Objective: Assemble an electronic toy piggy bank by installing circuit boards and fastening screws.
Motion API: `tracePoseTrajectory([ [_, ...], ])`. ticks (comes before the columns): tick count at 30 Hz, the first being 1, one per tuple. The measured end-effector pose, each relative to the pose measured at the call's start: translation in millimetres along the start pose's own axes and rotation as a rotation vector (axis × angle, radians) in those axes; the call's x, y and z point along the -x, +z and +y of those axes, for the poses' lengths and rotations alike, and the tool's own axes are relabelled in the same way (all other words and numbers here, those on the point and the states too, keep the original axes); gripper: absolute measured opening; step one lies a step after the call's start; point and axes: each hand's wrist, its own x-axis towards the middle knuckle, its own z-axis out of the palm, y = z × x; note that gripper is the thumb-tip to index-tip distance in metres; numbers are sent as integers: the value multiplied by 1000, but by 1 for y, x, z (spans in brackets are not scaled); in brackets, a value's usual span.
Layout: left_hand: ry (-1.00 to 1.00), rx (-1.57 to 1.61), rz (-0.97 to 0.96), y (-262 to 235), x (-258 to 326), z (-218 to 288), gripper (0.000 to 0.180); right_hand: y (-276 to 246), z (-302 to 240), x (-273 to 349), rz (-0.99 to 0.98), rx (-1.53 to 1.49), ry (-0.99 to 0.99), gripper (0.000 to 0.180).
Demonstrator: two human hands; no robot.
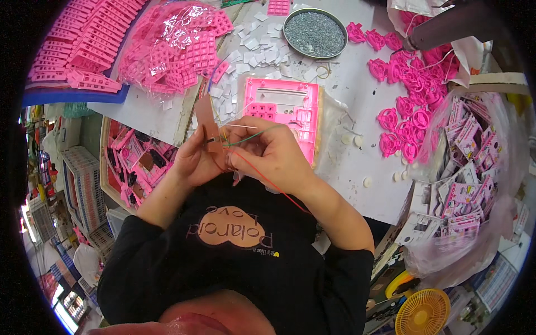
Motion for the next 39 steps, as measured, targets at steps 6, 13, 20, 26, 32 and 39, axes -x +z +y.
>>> tracePoseTrajectory([
  [6, 6, 103, 102, 2, -1, 0, 51, -4, 5, 5, 59, 321, 0, 21],
  [13, 162, 216, -36, -25, 4, 1, 45, 3, -10, 26, 239, 662, -155, 18],
  [20, 214, -46, -69, 9, 5, 5, 45, -7, 5, 9, -9, 600, -62, 55],
  [26, 256, -490, 72, 31, 10, -3, 43, -5, 12, 9, -160, 320, -265, 80],
  [32, 119, -815, 20, 32, 20, 3, 40, -14, 3, 40, 119, -57, -241, 47],
  [39, 240, -936, 75, 33, 24, 1, 34, -89, 0, 187, 602, 439, 604, 34],
])
